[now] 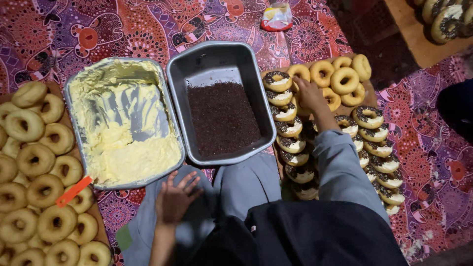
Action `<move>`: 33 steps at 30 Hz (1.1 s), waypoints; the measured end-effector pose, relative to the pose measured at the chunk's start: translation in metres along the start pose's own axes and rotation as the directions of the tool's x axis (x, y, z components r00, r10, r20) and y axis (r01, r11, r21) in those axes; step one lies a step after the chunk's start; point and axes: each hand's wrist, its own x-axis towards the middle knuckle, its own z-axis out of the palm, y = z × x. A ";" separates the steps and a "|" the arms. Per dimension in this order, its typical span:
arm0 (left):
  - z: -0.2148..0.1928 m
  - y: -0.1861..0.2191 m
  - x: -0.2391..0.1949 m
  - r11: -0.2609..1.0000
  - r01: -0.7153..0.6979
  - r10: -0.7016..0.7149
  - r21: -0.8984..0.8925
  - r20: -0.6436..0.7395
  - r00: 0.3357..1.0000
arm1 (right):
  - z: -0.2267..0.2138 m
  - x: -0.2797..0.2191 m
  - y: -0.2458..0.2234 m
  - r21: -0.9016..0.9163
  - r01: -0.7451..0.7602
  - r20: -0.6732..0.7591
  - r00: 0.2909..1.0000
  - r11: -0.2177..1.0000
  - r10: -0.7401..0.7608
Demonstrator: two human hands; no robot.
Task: The person repeatedly picks up plain donuts, dips one side into a yellow creamy mixture, then rolls the coated side in dark crumbs, and places the finished donuts onto a wooden board. The process is repeated continuously.
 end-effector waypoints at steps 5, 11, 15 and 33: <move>0.005 -0.001 -0.003 0.989 -0.022 0.038 0.148 -0.107 0.994 | -0.025 -0.008 0.010 0.044 -0.291 0.087 0.954 0.956 0.287; 0.010 -0.008 0.004 0.949 -0.001 0.031 0.315 -0.092 0.995 | -0.096 -0.078 -0.047 0.491 -0.233 -0.278 0.872 0.840 0.404; 0.034 -0.044 0.009 0.963 0.095 -0.116 0.253 0.069 0.991 | -0.080 -0.149 -0.182 0.820 -0.127 -0.009 0.972 0.559 0.234; -0.004 0.009 -0.070 0.870 -0.470 0.492 0.146 -0.219 0.843 | 0.043 -0.132 -0.471 0.600 0.444 -0.067 0.857 0.665 -0.511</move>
